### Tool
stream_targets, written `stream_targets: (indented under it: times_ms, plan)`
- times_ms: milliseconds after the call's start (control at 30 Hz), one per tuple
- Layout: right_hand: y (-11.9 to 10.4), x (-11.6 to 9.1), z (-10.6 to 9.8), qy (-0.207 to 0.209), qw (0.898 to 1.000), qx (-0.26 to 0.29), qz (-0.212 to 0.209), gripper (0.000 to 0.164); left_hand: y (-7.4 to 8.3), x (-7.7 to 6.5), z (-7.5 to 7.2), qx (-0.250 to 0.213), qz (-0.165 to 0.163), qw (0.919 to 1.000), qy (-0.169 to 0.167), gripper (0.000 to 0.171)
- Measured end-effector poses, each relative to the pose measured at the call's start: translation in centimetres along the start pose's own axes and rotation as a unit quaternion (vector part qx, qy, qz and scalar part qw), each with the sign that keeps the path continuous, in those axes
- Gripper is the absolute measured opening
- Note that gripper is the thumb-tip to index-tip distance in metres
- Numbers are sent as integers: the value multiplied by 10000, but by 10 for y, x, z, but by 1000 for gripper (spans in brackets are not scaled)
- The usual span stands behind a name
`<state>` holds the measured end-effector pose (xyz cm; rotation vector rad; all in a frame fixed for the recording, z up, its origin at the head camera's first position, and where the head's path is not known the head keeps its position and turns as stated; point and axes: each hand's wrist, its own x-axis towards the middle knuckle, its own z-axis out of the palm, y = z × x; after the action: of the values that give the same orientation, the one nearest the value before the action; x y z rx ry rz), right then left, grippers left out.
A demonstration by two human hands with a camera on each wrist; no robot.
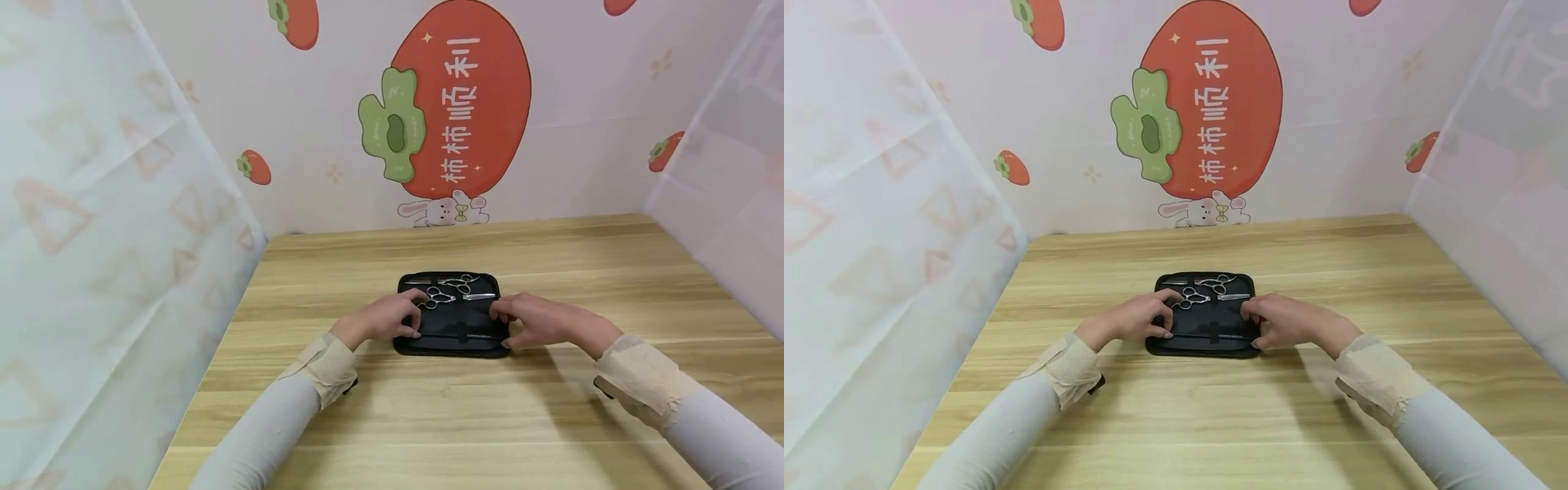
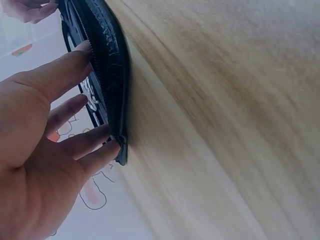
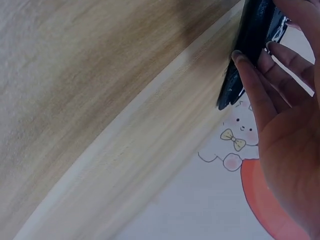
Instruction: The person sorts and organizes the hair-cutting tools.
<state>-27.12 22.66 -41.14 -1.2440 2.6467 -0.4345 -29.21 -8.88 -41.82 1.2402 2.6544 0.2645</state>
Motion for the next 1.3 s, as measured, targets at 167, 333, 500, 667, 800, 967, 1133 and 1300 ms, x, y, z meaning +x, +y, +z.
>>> stream_targets:
  times_ms: [167,333,500,667,800,967,1133,1300]
  plan:
    - [1,0,1,-32,10000,84,35,38,2,1,2,-82,-10,10000,38,15]
    - [1,1,1,-75,9999,19,89,44,6,2,4,-133,189,9994,246,15]
    - [2,-1,0,-64,10000,10,71,48,8,1,2,-219,174,9993,265,16]
    - [1,-1,-2,44,9998,84,-178,40,1,-2,-1,-526,41,9983,239,19]
    - [-2,-1,-7,86,9996,117,-237,28,-8,0,-8,-485,-144,9974,522,18]
    - [1,3,-12,230,9995,69,-196,12,-26,5,-20,-279,-788,9949,571,26]
    - [11,18,-23,511,9984,-201,138,6,-41,11,-31,-55,-1293,9907,426,36]
    - [26,43,-31,674,9941,-458,714,24,-48,19,-35,11,-1707,9848,308,36]
